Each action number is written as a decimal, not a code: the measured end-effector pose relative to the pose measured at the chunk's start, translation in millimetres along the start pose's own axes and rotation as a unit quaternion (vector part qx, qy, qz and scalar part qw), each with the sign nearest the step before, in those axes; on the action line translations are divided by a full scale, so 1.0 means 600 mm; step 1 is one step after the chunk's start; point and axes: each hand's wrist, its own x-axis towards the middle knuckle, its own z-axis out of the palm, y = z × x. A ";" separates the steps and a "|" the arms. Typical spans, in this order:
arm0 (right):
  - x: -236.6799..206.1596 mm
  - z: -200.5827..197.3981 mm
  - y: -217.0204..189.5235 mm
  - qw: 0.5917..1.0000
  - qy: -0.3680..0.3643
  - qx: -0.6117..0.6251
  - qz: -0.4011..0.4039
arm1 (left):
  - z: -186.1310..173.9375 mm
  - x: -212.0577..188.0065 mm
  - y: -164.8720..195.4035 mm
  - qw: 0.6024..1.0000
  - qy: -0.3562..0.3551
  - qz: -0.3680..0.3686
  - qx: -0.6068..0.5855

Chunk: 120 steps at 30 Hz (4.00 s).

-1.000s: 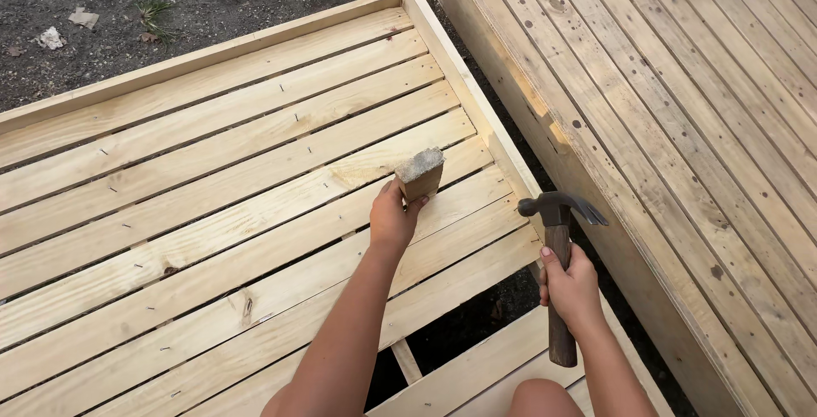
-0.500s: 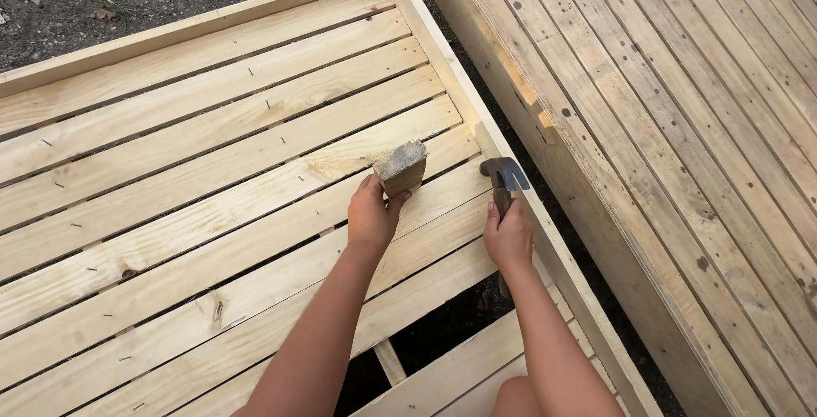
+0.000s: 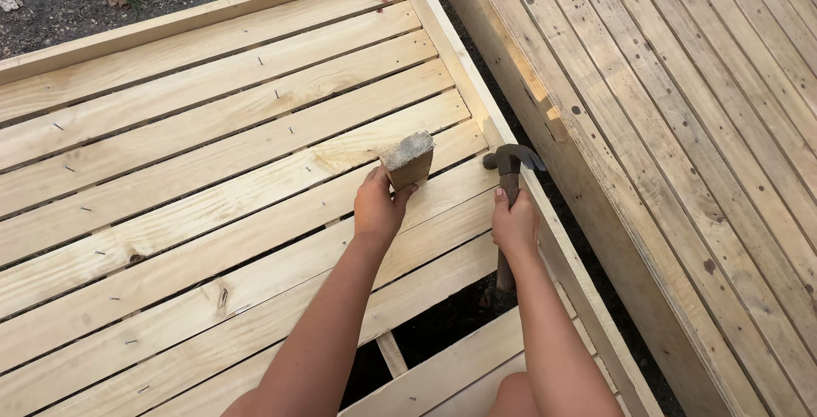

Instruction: The person hammers nails into slatted wooden frames of a bench-like furniture piece, using a claw hammer. They hold a small wood block, press and reposition slats, tap boards into alignment, and work along different sections of the frame, at times steadying boards by hand while driving nails.

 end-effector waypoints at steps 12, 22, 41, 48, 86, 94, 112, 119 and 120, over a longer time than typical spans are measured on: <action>0.014 0.004 -0.013 0.999 -0.029 -0.016 0.029 | 0.008 0.013 -0.011 1.000 0.005 0.001 -0.007; -0.153 -0.096 0.056 0.965 -0.089 0.207 0.132 | 0.003 -0.029 0.012 0.985 -0.024 0.031 -0.165; -0.297 -0.254 -0.174 0.934 -0.097 0.177 -0.293 | 0.028 -0.097 0.020 0.997 -0.011 0.074 -0.015; -0.300 -0.252 -0.209 0.934 -0.070 -0.147 -0.319 | 0.053 -0.069 -0.003 0.995 -0.029 0.078 0.047; -0.244 -0.111 0.068 0.983 -0.079 0.129 0.102 | 0.023 -0.135 0.044 0.993 -0.113 0.034 0.003; -0.268 -0.134 0.046 0.990 -0.048 0.103 0.078 | 0.059 -0.189 0.041 0.971 -0.071 0.222 0.047; -0.410 -0.233 0.077 0.970 -0.011 0.163 -0.180 | 0.096 -0.185 0.001 0.957 -0.104 0.243 0.121; -0.369 -0.235 0.098 0.948 0.045 0.307 -0.063 | 0.017 -0.141 0.037 0.972 -0.005 0.229 0.051; -0.362 -0.239 0.097 0.948 0.040 0.311 -0.050 | 0.002 -0.125 0.041 0.976 0.003 0.211 0.062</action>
